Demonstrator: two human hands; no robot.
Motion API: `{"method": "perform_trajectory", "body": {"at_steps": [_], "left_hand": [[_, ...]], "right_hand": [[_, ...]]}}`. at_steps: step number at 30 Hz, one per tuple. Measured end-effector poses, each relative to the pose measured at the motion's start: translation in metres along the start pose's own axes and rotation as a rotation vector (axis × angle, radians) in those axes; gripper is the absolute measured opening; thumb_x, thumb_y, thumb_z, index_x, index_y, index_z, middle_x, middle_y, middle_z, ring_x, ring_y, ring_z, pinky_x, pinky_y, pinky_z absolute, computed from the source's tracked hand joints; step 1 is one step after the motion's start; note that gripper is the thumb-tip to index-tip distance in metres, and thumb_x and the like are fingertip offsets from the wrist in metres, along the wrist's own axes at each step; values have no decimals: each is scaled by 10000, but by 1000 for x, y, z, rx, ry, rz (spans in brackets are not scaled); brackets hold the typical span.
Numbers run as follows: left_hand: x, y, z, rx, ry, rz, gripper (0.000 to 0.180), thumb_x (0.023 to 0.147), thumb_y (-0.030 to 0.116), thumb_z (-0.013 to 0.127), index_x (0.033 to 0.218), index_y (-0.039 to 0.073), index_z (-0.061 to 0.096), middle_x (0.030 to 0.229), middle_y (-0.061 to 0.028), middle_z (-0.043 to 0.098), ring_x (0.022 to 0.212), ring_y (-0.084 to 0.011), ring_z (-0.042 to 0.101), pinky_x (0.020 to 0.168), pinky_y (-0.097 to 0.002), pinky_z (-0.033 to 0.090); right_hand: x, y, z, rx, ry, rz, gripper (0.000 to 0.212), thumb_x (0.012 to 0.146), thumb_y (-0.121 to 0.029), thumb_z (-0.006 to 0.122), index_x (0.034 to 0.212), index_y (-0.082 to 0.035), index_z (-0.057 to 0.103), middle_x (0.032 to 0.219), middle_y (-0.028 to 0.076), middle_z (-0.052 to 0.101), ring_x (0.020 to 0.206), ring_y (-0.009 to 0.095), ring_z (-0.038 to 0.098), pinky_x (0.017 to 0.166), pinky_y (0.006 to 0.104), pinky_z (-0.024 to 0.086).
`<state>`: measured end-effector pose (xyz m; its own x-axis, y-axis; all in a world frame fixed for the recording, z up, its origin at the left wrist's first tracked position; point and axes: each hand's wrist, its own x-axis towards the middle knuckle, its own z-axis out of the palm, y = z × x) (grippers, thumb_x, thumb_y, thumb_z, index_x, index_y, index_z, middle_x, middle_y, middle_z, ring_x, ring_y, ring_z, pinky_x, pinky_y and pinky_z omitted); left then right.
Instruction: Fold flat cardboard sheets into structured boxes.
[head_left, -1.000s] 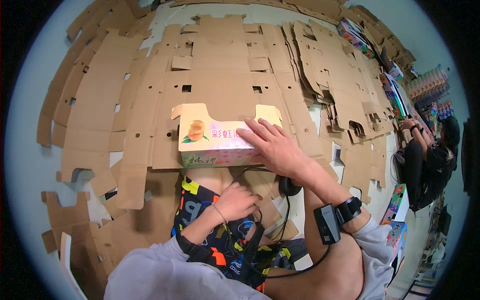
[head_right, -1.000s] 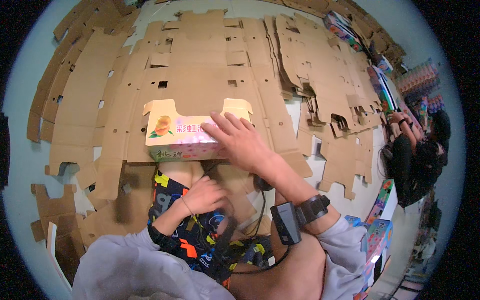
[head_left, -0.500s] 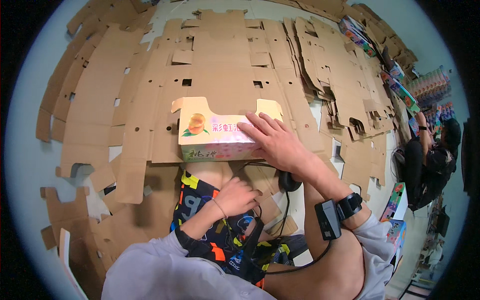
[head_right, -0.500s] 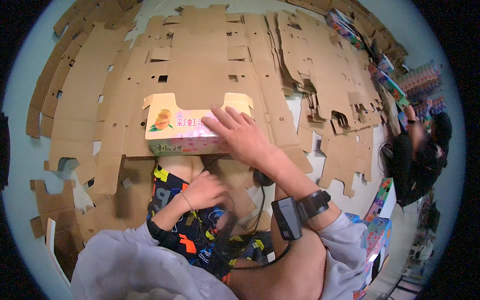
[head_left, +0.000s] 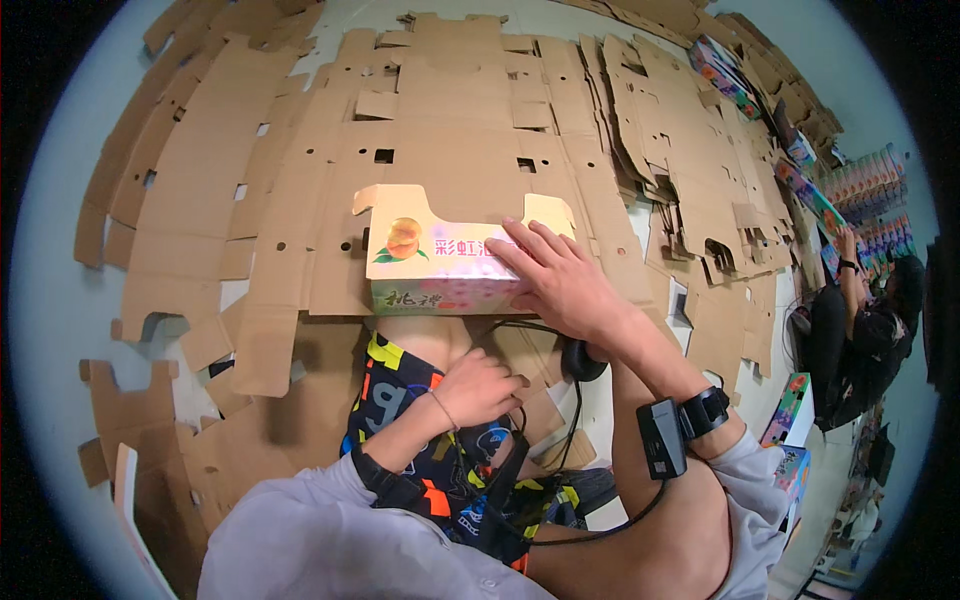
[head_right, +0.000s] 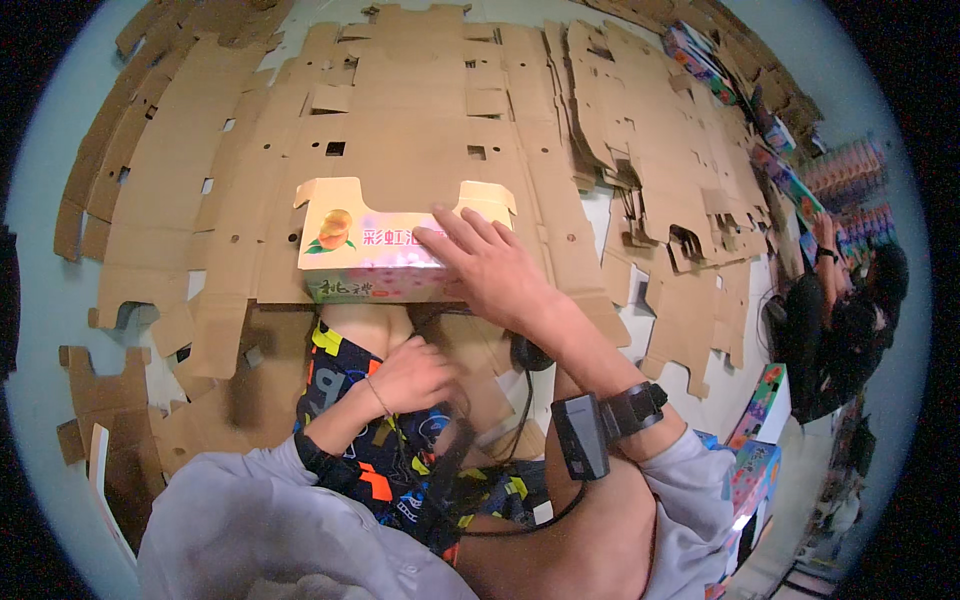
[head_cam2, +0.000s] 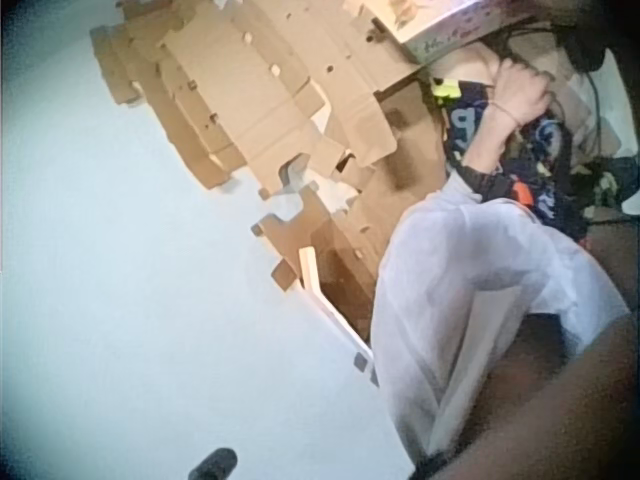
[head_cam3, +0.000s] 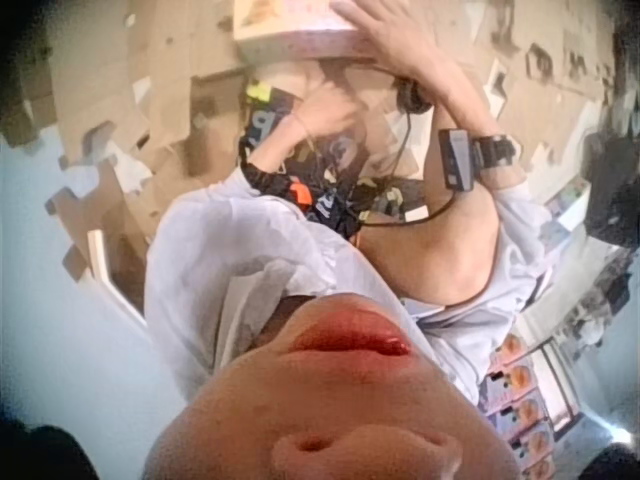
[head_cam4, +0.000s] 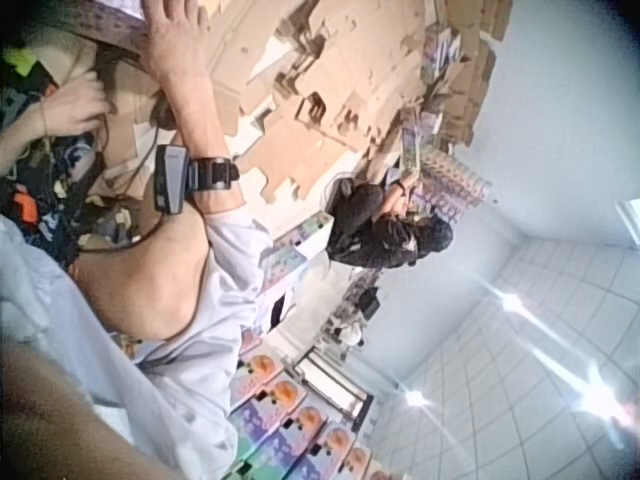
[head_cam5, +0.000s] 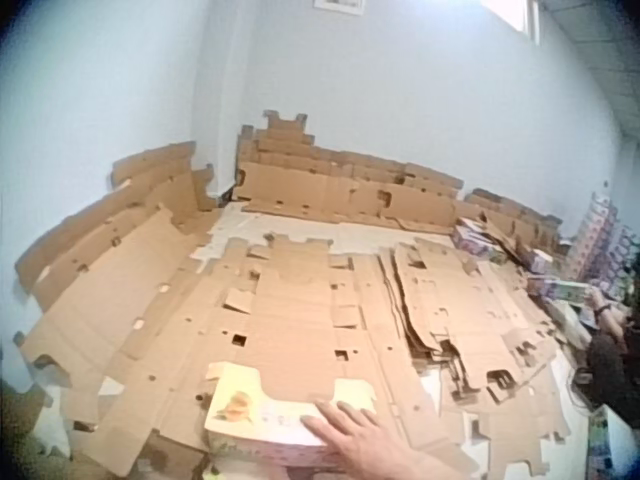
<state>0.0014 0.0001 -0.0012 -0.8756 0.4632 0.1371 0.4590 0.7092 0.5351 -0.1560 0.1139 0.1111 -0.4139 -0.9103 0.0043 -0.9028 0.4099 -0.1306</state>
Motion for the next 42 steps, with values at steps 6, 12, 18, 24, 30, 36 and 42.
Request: {"method": "perform_trajectory", "body": {"at_steps": [6, 12, 18, 24, 30, 36, 42], "left_hand": [[-1, 0, -1, -18, 1, 9, 289, 779, 320, 634, 1022, 163, 647, 791, -30, 628, 786, -212, 589, 735, -352, 385], [4, 7, -18, -294, 77, -2, 225, 791, 263, 649, 961, 118, 669, 812, -67, 641, 790, -221, 619, 716, -364, 448], [18, 92, -148, -1063, 703, 367, 106, 771, 100, 695, 822, 15, 657, 805, -118, 664, 657, -225, 615, 572, -327, 485], [7, 130, -179, -1359, 998, 648, 75, 796, 74, 673, 808, 8, 639, 803, -108, 657, 645, -205, 604, 565, -315, 476], [6, 137, -178, -1430, 1037, 663, 81, 804, 78, 669, 812, 10, 628, 793, -98, 646, 640, -192, 595, 562, -304, 470], [7, 144, -176, -1471, 1039, 652, 87, 812, 82, 665, 817, 11, 616, 783, -87, 635, 634, -180, 587, 559, -294, 464], [8, 144, -177, -1486, 1035, 649, 94, 819, 86, 662, 821, 12, 604, 773, -77, 624, 629, -167, 578, 556, -283, 458]], "right_hand": [[-1, -2, -1, 31, 30, -3, 746, 740, -115, 696, 1393, -198, 345, 1444, 101, 340, 1269, 330, 398, 1023, 440, 374], [0, -6, -1, 6, 13, 10, 752, 745, -139, 698, 1401, -208, 337, 1446, 99, 337, 1276, 331, 392, 1028, 445, 370], [-1, 0, 4, 32, 2, 11, 743, 760, -138, 683, 1409, -216, 331, 1447, 98, 335, 1285, 333, 383, 1032, 450, 366], [1, -3, -4, 21, -58, 34, 754, 760, -208, 700, 1416, -198, 328, 1464, 75, 322, 1314, 339, 349, 1068, 444, 330], [2, -1, -1, 1, -44, 29, 748, 763, -213, 698, 1416, -211, 332, 1462, 72, 327, 1316, 333, 352, 1059, 448, 336], [1, -1, -1, -10, -55, 43, 754, 762, -234, 701, 1419, -227, 330, 1464, 59, 328, 1317, 326, 354, 1053, 459, 339], [1, 2, 0, 12, -37, 22, 755, 766, -230, 696, 1423, -229, 324, 1463, 65, 328, 1320, 327, 350, 1052, 459, 340]]}}
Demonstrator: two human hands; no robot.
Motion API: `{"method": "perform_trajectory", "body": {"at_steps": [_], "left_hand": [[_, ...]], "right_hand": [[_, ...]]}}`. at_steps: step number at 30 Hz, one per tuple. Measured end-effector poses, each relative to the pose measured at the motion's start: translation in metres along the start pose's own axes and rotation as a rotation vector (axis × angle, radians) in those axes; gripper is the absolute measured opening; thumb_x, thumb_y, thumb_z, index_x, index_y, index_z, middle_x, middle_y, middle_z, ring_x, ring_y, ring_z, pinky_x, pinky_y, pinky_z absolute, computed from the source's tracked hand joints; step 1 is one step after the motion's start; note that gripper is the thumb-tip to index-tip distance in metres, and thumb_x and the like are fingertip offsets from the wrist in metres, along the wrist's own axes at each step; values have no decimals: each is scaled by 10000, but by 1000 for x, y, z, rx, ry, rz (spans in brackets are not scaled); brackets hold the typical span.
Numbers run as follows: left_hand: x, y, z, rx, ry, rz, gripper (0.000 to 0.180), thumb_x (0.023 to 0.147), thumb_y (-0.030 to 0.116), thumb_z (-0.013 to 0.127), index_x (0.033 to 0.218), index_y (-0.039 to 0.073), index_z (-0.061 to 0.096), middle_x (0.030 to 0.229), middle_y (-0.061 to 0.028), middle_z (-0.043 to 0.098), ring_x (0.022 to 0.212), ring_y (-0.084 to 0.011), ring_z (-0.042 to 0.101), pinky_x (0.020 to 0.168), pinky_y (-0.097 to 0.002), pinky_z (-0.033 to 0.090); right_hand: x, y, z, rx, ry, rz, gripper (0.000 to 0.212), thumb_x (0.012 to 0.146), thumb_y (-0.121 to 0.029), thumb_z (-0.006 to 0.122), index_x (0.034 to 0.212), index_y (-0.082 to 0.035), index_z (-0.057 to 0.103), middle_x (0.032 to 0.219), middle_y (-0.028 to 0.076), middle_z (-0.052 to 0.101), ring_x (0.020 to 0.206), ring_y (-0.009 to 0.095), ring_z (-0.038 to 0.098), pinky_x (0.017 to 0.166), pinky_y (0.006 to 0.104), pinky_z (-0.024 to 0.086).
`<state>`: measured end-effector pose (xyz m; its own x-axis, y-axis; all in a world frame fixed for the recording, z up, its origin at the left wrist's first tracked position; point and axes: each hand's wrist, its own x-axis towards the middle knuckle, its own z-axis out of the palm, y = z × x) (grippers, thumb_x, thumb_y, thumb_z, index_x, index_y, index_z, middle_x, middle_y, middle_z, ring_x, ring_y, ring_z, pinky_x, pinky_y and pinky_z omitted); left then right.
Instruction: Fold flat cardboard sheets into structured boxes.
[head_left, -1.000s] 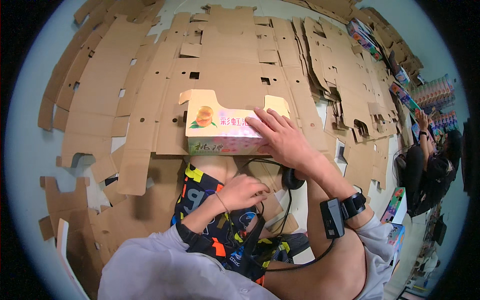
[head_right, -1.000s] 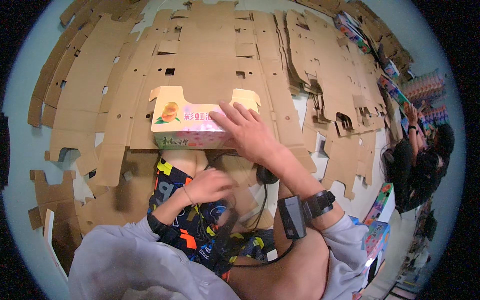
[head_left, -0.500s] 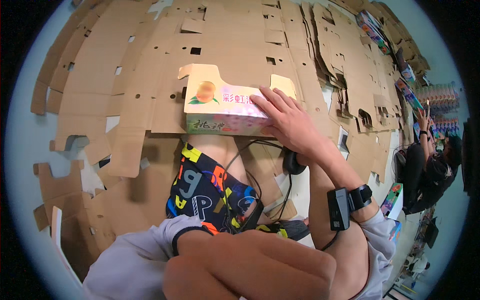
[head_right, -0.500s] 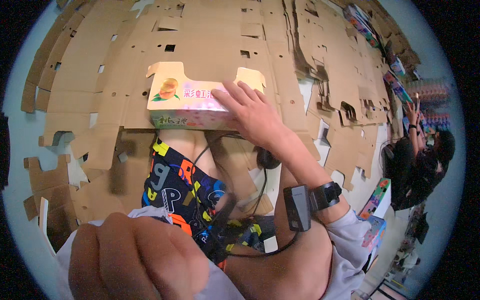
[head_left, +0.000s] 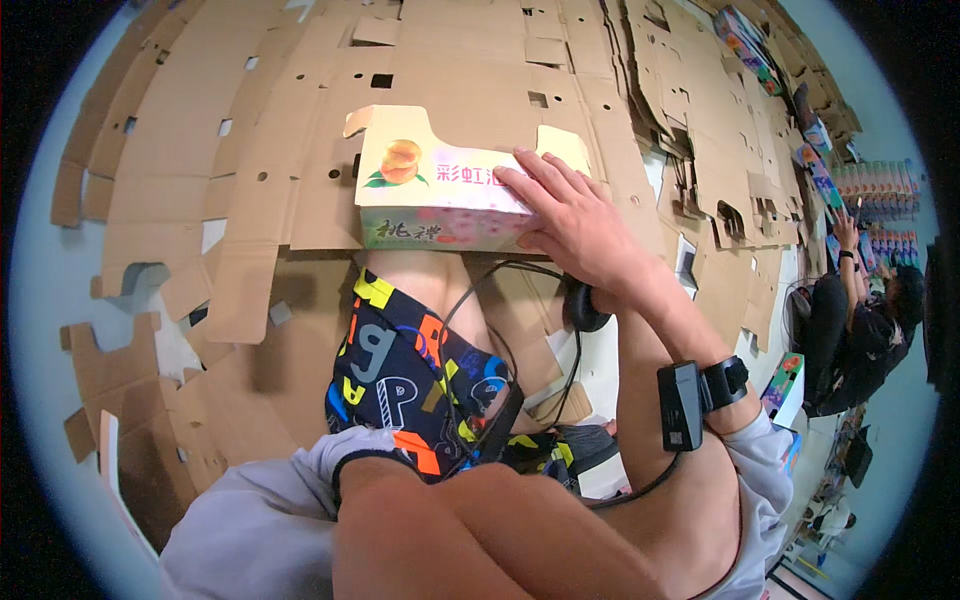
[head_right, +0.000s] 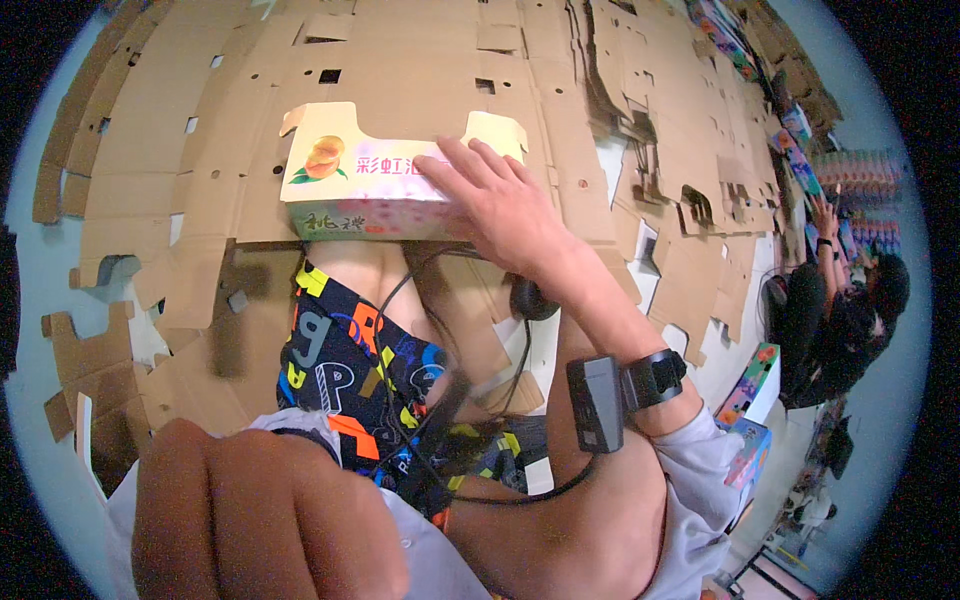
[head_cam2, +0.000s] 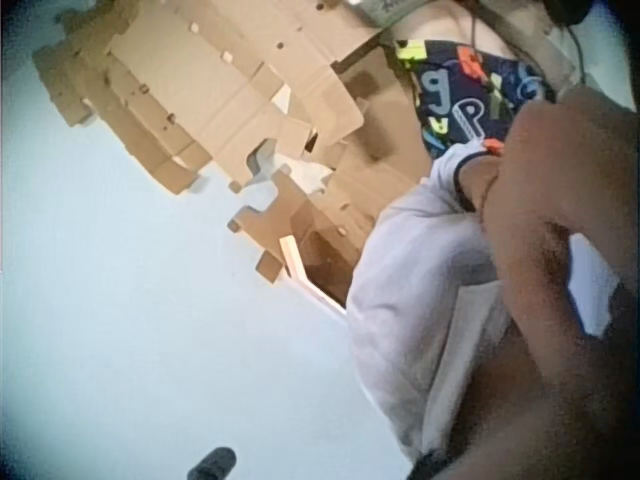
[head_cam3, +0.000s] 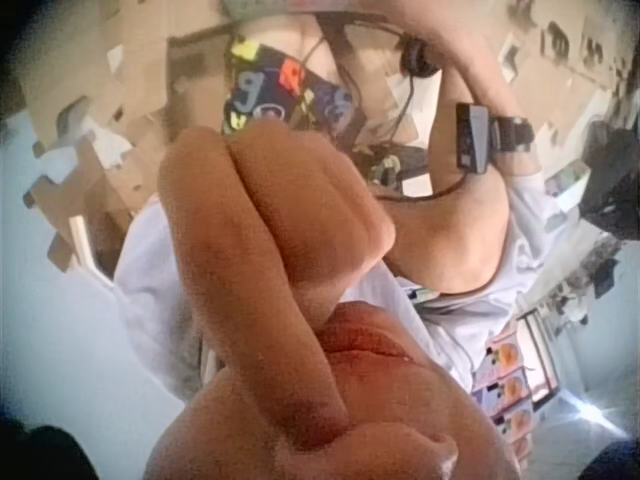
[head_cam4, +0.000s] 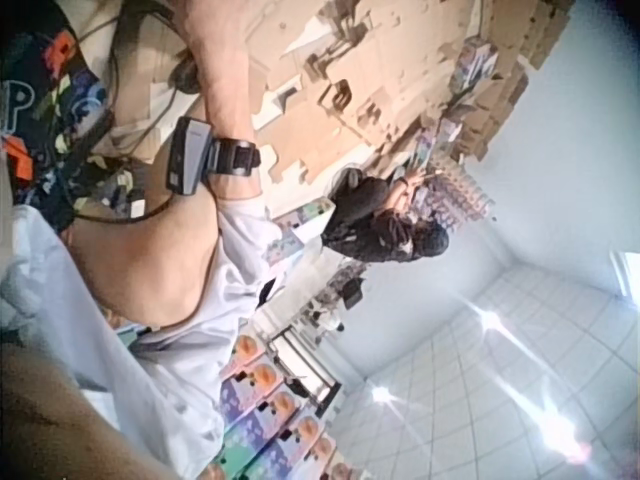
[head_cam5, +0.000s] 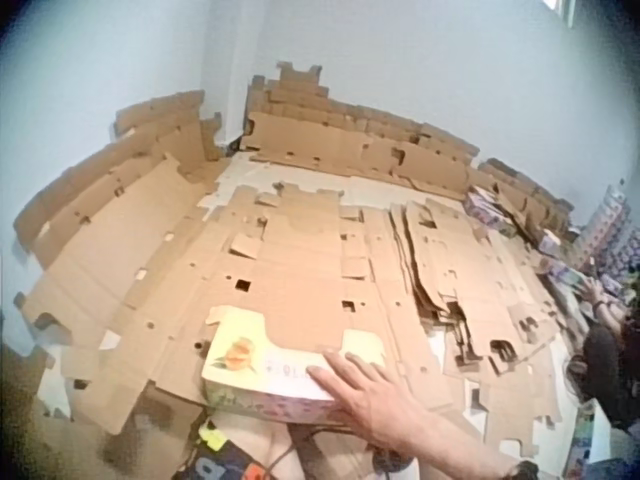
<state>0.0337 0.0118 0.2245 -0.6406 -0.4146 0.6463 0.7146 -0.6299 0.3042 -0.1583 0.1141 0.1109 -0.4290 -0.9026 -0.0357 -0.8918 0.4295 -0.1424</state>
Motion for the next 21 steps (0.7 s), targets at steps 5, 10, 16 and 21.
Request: {"method": "perform_trajectory", "body": {"at_steps": [5, 10, 16, 21], "left_hand": [[-1, -2, -1, -29, 14, -10, 100, 826, 89, 658, 825, 13, 594, 765, -68, 615, 625, -157, 571, 554, -274, 453], [-2, -2, 0, -41, 15, -19, 106, 832, 92, 655, 828, 14, 585, 757, -59, 605, 620, -146, 563, 552, -265, 449], [-2, -3, -1, -44, 29, -34, 113, 840, 96, 652, 833, 15, 573, 747, -49, 594, 615, -134, 555, 549, -254, 443], [-2, -2, 2, -52, 35, -53, 120, 846, 100, 649, 836, 16, 563, 739, -40, 585, 610, -123, 547, 547, -245, 438]], "right_hand": [[0, -1, 1, -2, 55, -28, 735, 756, -99, 664, 1404, -217, 338, 1425, 109, 368, 1273, 333, 402, 1019, 446, 384], [-1, -3, 0, 11, 78, -35, 723, 760, -91, 653, 1401, -214, 342, 1424, 116, 369, 1268, 332, 406, 1019, 443, 384], [-1, -2, 3, 27, 78, -26, 737, 748, -83, 664, 1399, -218, 345, 1426, 117, 368, 1271, 335, 404, 1022, 446, 382], [0, -2, 5, 14, 69, -18, 769, 730, -49, 667, 1403, -229, 341, 1433, 103, 363, 1273, 335, 402, 1027, 448, 379]]}}
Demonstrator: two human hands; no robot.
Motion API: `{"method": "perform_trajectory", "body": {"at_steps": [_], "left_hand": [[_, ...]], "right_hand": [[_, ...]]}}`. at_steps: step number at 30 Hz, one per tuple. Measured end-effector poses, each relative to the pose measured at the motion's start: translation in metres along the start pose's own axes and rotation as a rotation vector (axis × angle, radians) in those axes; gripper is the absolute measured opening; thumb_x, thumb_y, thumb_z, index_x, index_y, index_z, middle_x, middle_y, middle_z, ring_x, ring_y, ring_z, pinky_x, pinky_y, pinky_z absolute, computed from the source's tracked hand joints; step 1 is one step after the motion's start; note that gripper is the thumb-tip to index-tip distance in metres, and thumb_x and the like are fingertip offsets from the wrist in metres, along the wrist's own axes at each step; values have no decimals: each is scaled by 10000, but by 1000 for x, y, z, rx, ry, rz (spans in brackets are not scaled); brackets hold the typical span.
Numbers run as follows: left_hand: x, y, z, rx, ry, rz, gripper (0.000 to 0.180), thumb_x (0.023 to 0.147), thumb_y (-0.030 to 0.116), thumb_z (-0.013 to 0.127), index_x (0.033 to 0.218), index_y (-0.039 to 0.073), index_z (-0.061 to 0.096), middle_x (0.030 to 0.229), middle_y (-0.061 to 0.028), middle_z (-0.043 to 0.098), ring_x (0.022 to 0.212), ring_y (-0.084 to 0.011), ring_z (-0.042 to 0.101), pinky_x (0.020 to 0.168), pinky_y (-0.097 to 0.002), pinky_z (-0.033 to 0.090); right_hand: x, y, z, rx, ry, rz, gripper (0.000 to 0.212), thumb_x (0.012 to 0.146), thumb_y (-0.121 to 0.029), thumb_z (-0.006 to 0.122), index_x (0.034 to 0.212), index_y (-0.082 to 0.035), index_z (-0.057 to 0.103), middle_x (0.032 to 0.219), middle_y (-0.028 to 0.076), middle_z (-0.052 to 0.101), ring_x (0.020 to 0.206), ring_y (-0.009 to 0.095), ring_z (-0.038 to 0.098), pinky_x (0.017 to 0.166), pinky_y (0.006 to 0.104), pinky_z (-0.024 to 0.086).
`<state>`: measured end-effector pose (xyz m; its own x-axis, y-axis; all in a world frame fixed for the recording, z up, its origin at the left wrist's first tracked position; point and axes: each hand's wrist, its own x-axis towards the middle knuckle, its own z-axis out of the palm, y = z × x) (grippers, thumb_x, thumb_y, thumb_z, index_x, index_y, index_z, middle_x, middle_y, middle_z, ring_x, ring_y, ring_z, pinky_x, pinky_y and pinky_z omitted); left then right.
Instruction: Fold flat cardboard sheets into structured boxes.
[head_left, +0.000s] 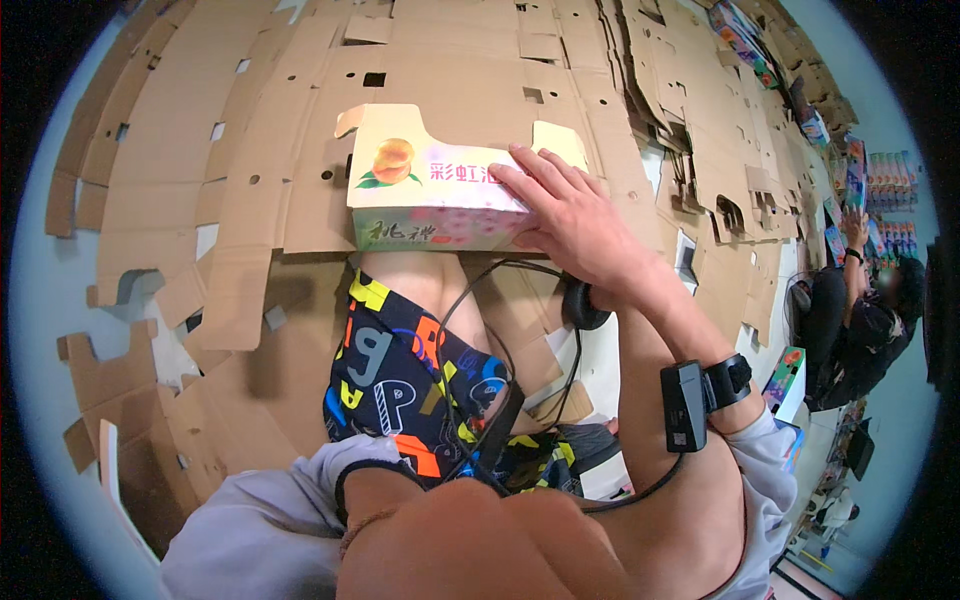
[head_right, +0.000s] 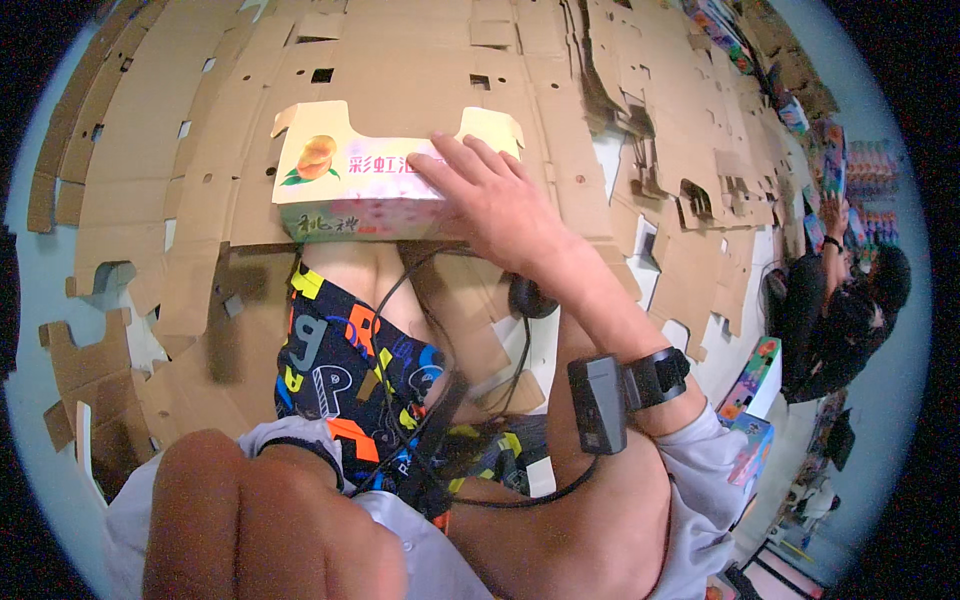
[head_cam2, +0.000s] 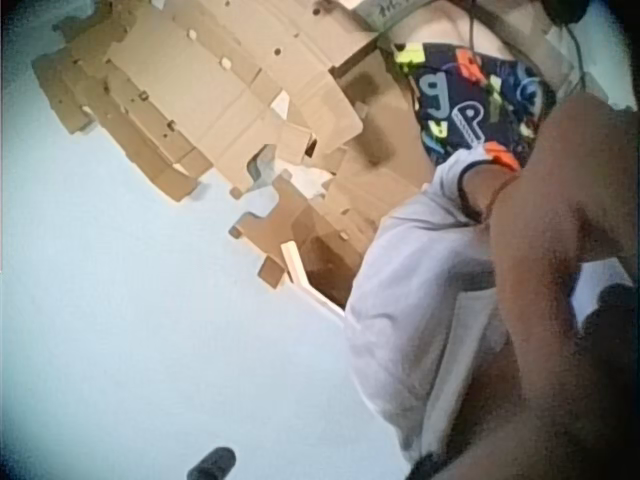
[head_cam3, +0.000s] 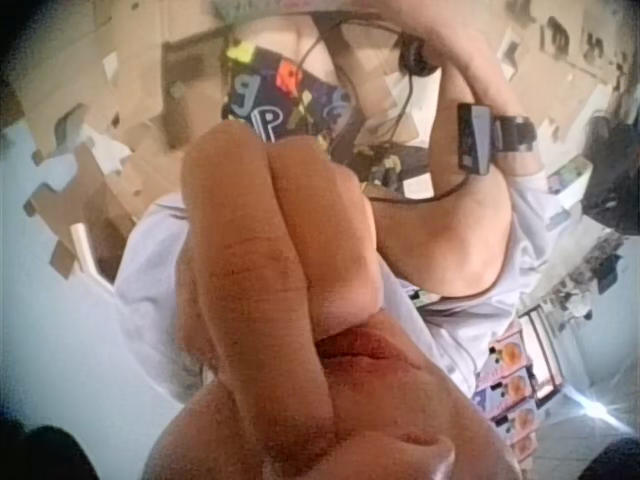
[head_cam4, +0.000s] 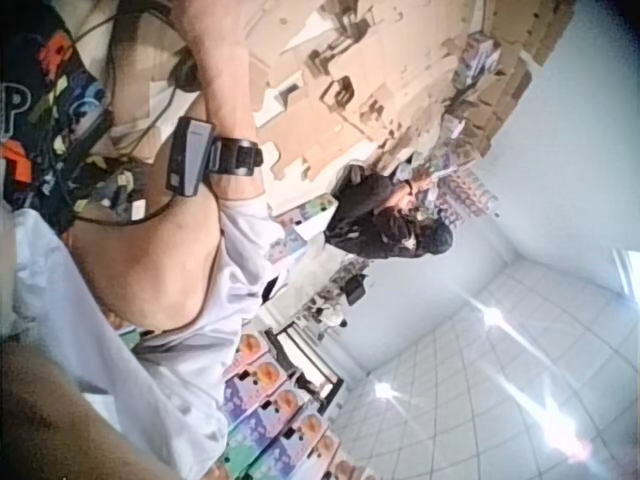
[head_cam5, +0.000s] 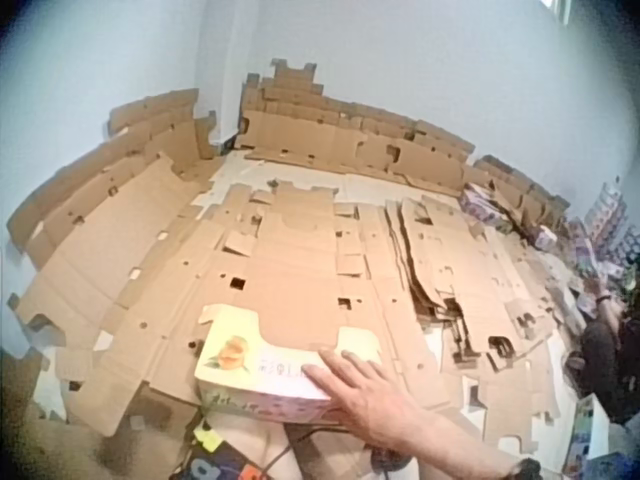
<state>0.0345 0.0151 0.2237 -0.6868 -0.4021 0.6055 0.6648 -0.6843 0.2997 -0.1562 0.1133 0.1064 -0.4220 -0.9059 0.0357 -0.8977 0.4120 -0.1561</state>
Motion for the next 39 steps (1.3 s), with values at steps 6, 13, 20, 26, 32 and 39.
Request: {"method": "perform_trajectory", "body": {"at_steps": [6, 13, 20, 26, 32, 39], "left_hand": [[1, -2, 6, -22, 10, -29, 127, 854, 103, 645, 841, 18, 552, 729, -30, 574, 605, -111, 539, 544, -235, 432], [4, -3, 13, -36, 21, -71, 137, 862, 108, 640, 846, 19, 538, 717, -17, 561, 599, -96, 529, 541, -222, 425], [8, -2, 14, -55, 17, -119, 146, 871, 112, 636, 851, 20, 524, 706, -5, 548, 593, -81, 518, 538, -209, 419], [15, 3, 2, -2, -4, -241, 154, 879, 116, 632, 856, 22, 513, 696, 5, 537, 587, -69, 510, 535, -199, 413], [5, -8, -59, 164, 212, -701, 163, 887, 120, 629, 860, 23, 501, 686, 16, 526, 582, -56, 501, 533, -188, 407], [-72, -41, -166, 625, 161, -920, 157, 806, 47, 696, 859, 39, 548, 669, -4, 550, 562, -67, 507, 503, -204, 393]], "right_hand": [[0, 3, -1, 0, -66, 20, 766, 755, -223, 708, 1422, -235, 331, 1464, 58, 330, 1319, 322, 352, 1057, 457, 333], [0, 1, -1, -15, 5, -14, 783, 730, -133, 714, 1408, -228, 333, 1423, 104, 374, 1264, 339, 411, 1014, 437, 389], [1, 2, 0, -12, -7, -23, 783, 736, -108, 702, 1412, -217, 323, 1423, 108, 374, 1263, 341, 412, 1020, 439, 383], [-1, 1, -4, -8, -69, 11, 748, 774, -228, 689, 1424, -222, 320, 1464, 69, 326, 1321, 325, 348, 1046, 449, 351], [-3, 4, -1, -23, 6, -4, 726, 766, -137, 680, 1404, -210, 342, 1426, 102, 374, 1265, 321, 415, 1016, 427, 386], [-2, -1, -3, -41, 18, -23, 774, 734, -139, 711, 1404, -214, 331, 1419, 92, 377, 1265, 315, 414, 1015, 415, 387]]}}
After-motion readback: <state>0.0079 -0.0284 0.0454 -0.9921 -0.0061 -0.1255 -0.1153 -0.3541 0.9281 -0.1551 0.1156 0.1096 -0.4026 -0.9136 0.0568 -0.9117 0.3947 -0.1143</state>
